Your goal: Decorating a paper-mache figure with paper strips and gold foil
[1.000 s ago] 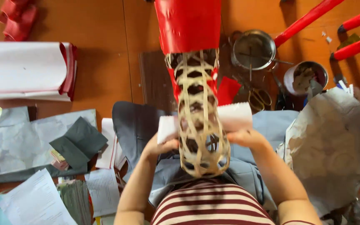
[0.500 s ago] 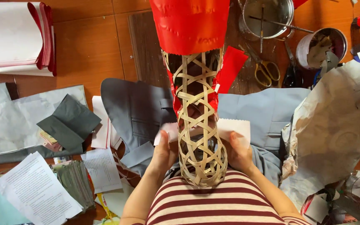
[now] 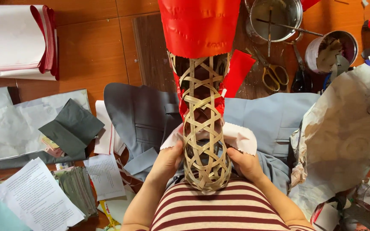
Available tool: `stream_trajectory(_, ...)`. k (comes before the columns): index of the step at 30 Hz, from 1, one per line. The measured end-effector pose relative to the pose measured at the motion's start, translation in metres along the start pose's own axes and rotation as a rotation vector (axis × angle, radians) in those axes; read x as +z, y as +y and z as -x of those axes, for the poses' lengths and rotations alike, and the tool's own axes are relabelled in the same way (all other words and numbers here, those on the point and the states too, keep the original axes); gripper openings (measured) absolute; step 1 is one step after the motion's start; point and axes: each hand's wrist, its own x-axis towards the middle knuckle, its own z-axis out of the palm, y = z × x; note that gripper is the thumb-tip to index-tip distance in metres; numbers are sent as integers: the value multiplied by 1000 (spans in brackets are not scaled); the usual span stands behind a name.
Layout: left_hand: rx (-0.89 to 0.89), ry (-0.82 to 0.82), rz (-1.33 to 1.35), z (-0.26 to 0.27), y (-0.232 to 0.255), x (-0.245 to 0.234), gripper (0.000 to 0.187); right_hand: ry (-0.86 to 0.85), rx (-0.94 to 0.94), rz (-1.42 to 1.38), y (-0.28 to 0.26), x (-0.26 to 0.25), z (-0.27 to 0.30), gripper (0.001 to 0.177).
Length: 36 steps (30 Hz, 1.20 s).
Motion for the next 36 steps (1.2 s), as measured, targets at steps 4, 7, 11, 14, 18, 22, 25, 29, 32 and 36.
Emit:
stream_trajectory(4, 116, -191, -39, -12, -5, 1, 91, -72, -105, 237, -3, 7, -1, 47)
stream_trajectory(7, 106, -175, 13, -19, -8, -3, 87, -124, -189, 255, 0, 2, -9, 52)
stream_trajectory(11, 68, -190, -42, -19, 2, 3, 76, -116, -300, 336, 9, -3, -13, 50)
stream_trajectory(14, 52, -209, -66, -23, 6, 4, 74, -118, -280, 288, 25, -20, -18, 50)
stream_trajectory(18, 201, -319, -626, -18, 25, 22, 83, -178, -312, 322, 26, -24, -24, 61)
stream_trajectory(22, -53, -129, -761, -17, 44, 49, 74, -226, -338, 373, 34, -32, -32, 59)
stream_trajectory(25, -71, -133, -819, -17, 45, 50, 75, -165, -225, 546, 39, -41, -28, 52)
stream_trajectory(29, -22, -159, -835, -6, 59, 67, 88, -158, -133, 604, 14, -25, -26, 51)
stream_trajectory(32, 62, -189, -751, -8, 52, 65, 107, -123, -94, 607, -14, 3, -20, 57)
stream_trajectory(36, 61, -193, -733, -11, 43, 61, 109, -62, -30, 723, -37, 28, -13, 66)
